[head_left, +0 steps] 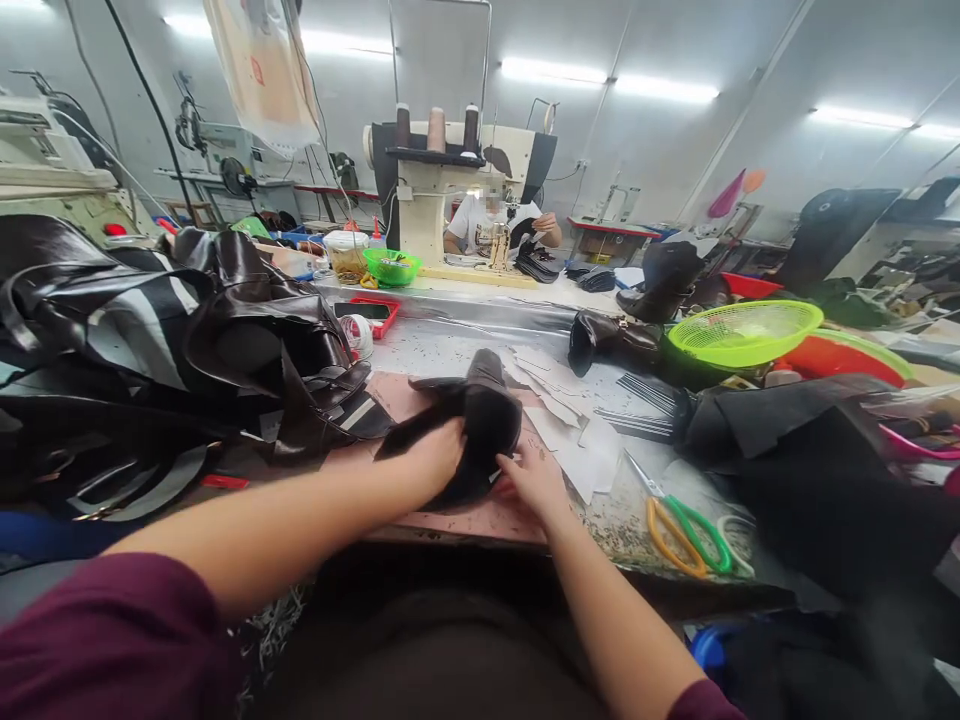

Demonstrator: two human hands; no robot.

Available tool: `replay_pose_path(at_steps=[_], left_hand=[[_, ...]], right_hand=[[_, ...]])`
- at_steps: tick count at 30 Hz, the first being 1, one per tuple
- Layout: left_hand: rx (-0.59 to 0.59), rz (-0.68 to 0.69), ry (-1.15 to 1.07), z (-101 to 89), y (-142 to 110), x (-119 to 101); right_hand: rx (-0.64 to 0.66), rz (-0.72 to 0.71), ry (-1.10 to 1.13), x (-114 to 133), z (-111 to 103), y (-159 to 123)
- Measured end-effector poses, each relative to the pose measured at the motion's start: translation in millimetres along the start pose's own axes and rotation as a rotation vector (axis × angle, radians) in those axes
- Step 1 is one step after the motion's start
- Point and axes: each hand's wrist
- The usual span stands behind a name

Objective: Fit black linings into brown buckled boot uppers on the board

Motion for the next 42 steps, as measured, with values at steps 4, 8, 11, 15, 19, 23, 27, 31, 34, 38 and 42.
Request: replay_pose_path(at_steps=[4,8,11,15,19,23,27,31,34,38,42], left_hand=[[-0.043,0.002,0.012,41.5,-20.6,-18.5],[-0.143,-0.018,0.013,51.7,-25.4,-20.3],[-0.196,-0.029,0.015,54.2,-32.2,-15.4],[-0.33,-0.036,-0.011,62.1,-44.1,-9.4],[-0.374,-0.103,-0.056,67.7,-45.3,-7.0],[-0.31,-0.189,-0.1,61.6,-42.3,-3.5],[-0.267,-0.29,-0.123,49.5,-38.6,-10.3],[-0.253,-0.327,-0.13,47.1,-32.5,-27.3],[-0.261,-0.281,-0.156,53.2,-31.5,-34.5],[-0.317,-0.285,-0.223,62.6,-34.5,-30.1],[-0.359,-0.305,-0.268,67.8,-34.6,-23.7]], right_hand=[[-0.008,-0.099,-0.208,-6.1,-22.2,-6.8],[0.324,-0.396,-0.371,4.6,-13.7,13.7],[0.552,-0.572,-0.461,9.8,-3.7,29.0],[0.632,-0.693,-0.563,7.1,-0.1,31.3],[0.584,-0.681,-0.629,5.5,2.5,29.2],[0.427,-0.579,-0.649,9.5,1.4,29.0],[0.364,-0.524,-0.629,12.3,0.0,22.2],[0.405,-0.565,-0.593,14.5,2.3,17.2],[0.456,-0.609,-0.585,14.5,4.9,19.6],[0.478,-0.579,-0.577,10.2,6.7,26.3],[0.427,-0.527,-0.556,4.4,6.3,29.2]])
Point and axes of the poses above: each hand's wrist, its own y-axis towards the middle knuckle, its own z-axis out of the palm, x = y × z, and after that the axes turned 1 degree about z, right-handed
